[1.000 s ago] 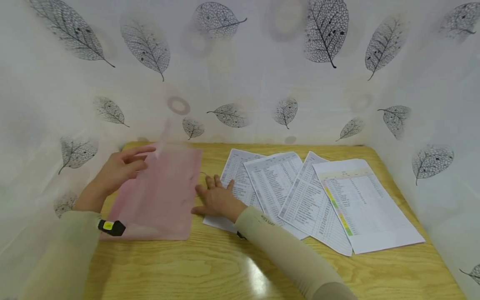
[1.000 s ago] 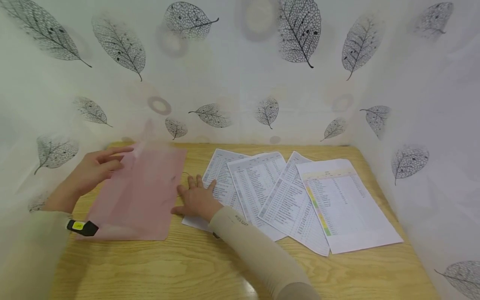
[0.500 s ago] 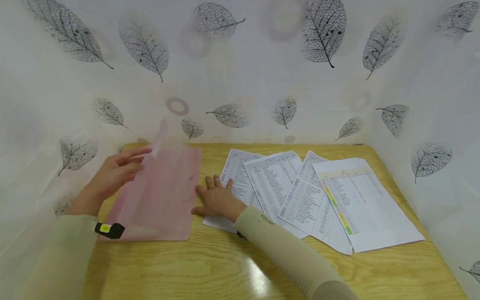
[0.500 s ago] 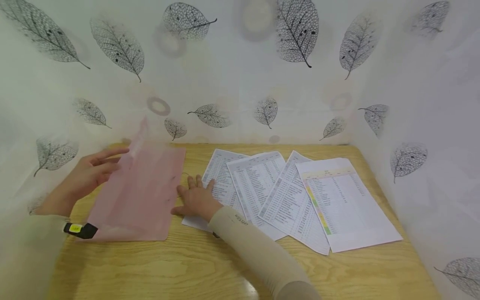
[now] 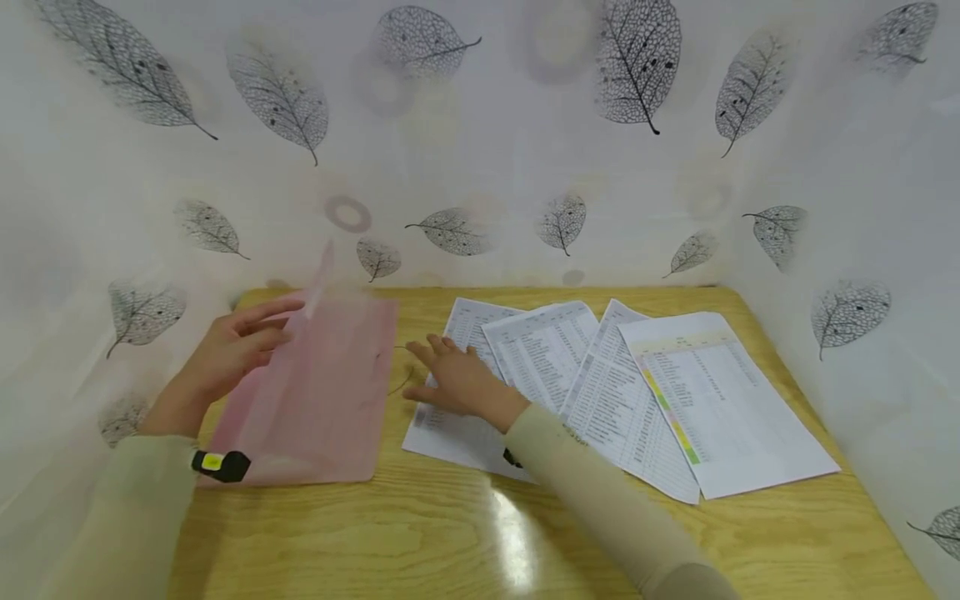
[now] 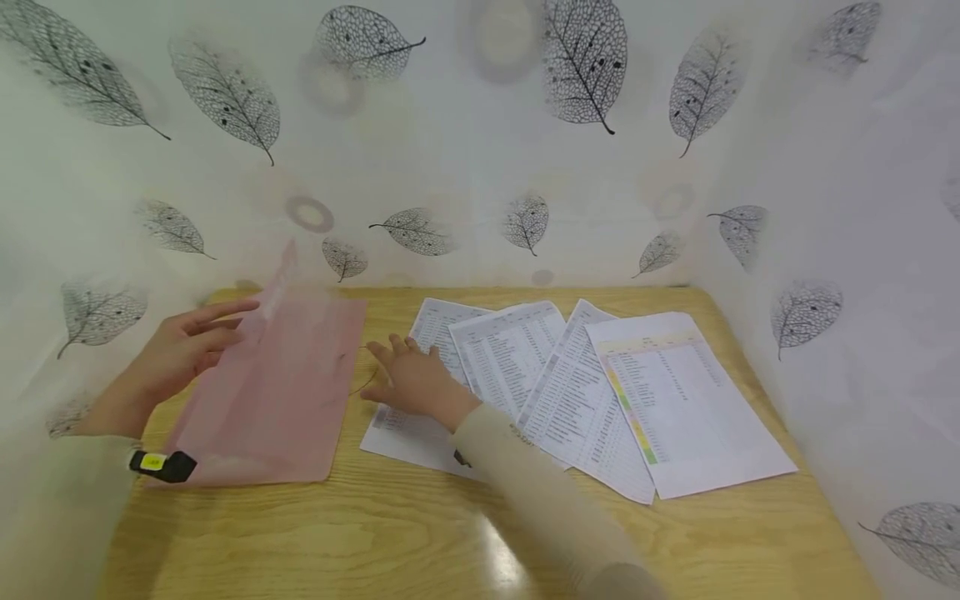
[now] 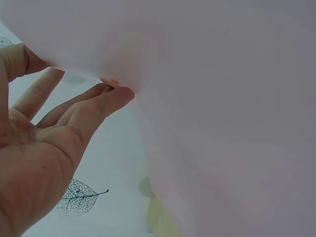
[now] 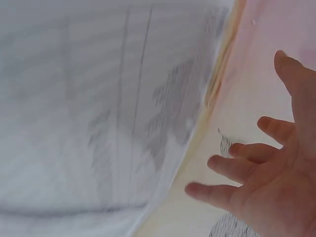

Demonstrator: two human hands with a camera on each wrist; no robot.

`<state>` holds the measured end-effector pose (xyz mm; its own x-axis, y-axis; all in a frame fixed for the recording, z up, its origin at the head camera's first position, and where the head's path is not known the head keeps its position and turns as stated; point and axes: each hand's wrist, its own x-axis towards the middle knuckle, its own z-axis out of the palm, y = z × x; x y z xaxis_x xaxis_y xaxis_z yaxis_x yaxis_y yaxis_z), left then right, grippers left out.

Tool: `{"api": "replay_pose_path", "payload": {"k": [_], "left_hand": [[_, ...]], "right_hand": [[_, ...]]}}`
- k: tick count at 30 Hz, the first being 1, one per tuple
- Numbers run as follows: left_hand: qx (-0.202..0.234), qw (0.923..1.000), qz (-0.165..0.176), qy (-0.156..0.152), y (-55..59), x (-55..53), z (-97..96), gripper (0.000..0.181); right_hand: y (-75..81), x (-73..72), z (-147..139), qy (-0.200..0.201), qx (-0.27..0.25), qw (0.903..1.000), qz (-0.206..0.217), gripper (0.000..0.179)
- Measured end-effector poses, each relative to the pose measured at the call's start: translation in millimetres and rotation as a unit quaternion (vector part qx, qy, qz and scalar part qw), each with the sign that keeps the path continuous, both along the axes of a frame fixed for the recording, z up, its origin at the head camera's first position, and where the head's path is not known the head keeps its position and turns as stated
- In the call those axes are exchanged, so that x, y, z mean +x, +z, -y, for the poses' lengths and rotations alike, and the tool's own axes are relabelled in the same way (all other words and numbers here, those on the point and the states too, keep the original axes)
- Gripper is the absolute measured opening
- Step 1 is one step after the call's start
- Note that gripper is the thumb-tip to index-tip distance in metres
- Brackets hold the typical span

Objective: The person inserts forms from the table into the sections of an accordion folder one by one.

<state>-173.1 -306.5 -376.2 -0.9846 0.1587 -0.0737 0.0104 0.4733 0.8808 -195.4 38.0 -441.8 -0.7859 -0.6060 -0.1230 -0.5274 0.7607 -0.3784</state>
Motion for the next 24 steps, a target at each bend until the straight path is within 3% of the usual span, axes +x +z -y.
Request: {"api": "replay_pose_path", "payload": {"k": [8, 16, 24], "left_hand": [[0.023, 0.9997, -0.009, 0.003, -2.1, 0.8, 0.3, 0.049], [-0.003, 1.0, 0.004, 0.008, 1.0, -0.7, -2.1, 0.052], [0.004, 0.9999, 0.002, 0.011, -0.6, -2.1, -4.0, 0.051]], "right_hand": [[15.5, -13.9, -90, -0.067, -0.104, 0.9921, 0.021, 0.084], [18.4, -14.8, -181, -0.153, -0.124, 0.9801, 0.022, 0.081], [16.1, -7.5, -255, -0.229, -0.121, 0.9659, 0.007, 0.08]]}}
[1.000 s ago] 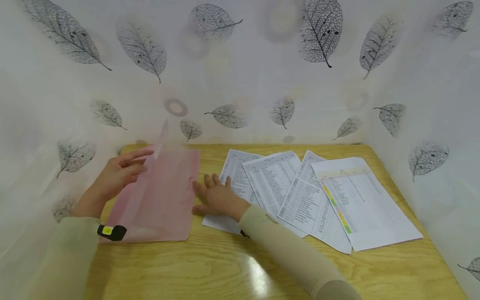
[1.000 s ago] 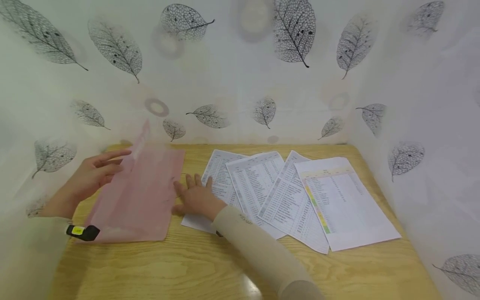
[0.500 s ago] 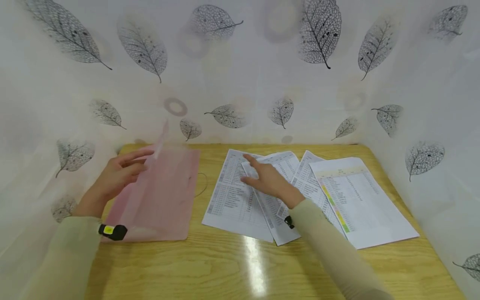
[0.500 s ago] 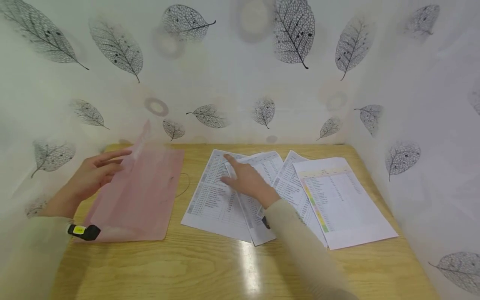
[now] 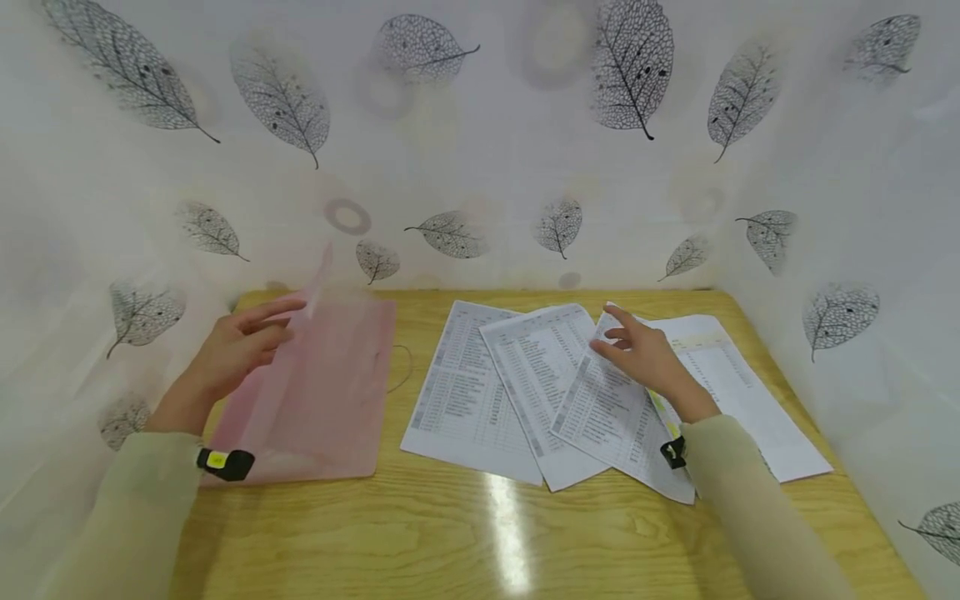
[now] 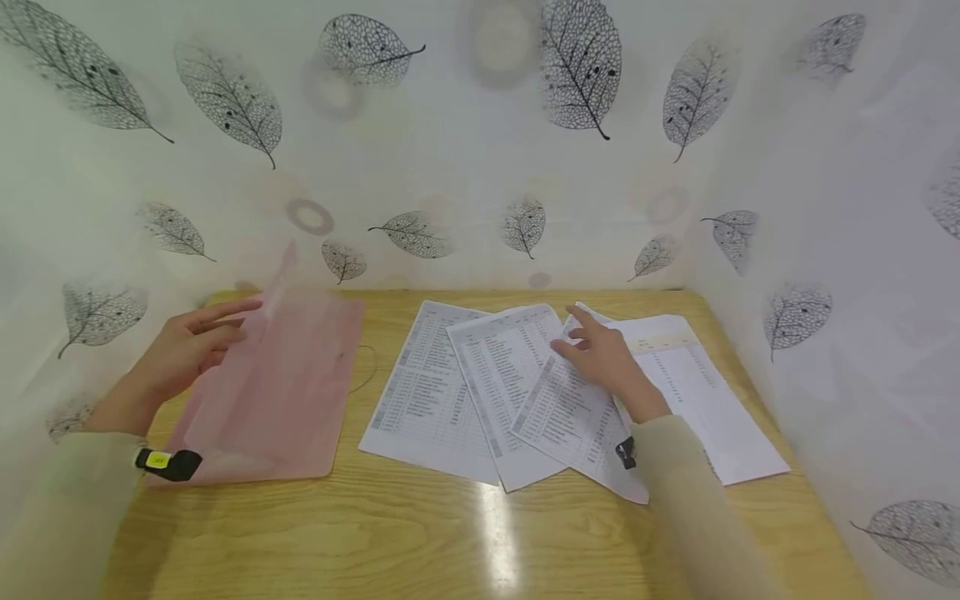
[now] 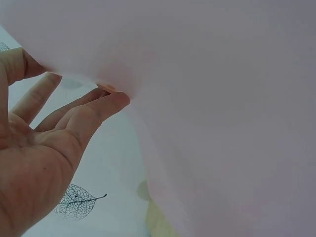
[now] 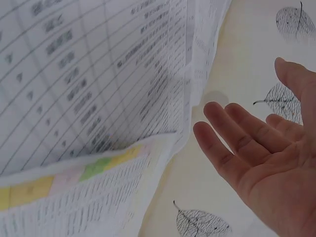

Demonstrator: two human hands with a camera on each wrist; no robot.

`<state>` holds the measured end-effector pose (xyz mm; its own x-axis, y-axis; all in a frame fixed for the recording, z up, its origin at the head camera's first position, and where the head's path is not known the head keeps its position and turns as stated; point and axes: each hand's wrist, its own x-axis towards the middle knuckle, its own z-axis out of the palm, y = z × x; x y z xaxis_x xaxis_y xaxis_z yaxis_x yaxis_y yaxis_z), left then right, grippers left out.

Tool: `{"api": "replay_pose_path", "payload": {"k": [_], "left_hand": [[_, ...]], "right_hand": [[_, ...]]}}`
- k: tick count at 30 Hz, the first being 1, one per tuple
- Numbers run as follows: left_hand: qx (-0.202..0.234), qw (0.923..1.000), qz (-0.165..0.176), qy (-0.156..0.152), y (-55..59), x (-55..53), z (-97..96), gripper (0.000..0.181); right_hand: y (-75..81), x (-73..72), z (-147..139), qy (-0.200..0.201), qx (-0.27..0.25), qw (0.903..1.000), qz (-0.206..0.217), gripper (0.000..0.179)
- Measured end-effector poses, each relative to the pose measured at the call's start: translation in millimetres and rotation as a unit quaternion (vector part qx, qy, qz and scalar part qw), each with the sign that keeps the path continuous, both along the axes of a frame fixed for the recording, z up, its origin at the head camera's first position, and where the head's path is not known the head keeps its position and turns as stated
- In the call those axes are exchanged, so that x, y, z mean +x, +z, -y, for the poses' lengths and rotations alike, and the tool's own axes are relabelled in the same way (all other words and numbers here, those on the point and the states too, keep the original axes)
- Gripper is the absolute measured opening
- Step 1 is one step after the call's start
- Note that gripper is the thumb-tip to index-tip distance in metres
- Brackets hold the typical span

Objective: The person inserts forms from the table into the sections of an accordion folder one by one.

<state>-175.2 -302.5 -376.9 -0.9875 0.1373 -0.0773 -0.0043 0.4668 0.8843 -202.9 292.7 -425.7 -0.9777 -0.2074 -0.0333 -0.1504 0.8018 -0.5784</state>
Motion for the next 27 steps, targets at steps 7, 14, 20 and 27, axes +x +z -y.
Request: {"api": "replay_pose_path", "payload": {"k": [7, 14, 20, 27], "left_hand": [[-0.001, 1.0, -0.003, 0.0, -1.4, -1.7, -2.5, 0.051], [-0.013, 0.9999, 0.003, -0.005, -2.5, -3.5, -2.9, 0.052], [-0.017, 0.9998, 0.002, -0.002, -2.3, -2.7, -1.7, 0.051], [-0.01, 0.9999, 0.003, 0.0, -0.9, -1.4, -0.8, 0.05]], "right_hand": [[1.3, 9.3, -47, -0.07, -0.004, 0.9974, 0.016, 0.068], [-8.0, 12.6, -98, -0.107, -0.088, 0.9884, 0.061, 0.068], [-14.4, 17.2, -143, -0.138, -0.136, 0.9747, 0.11, 0.077], [-10.3, 30.9, -176, -0.153, -0.162, 0.9674, 0.121, 0.075]]}}
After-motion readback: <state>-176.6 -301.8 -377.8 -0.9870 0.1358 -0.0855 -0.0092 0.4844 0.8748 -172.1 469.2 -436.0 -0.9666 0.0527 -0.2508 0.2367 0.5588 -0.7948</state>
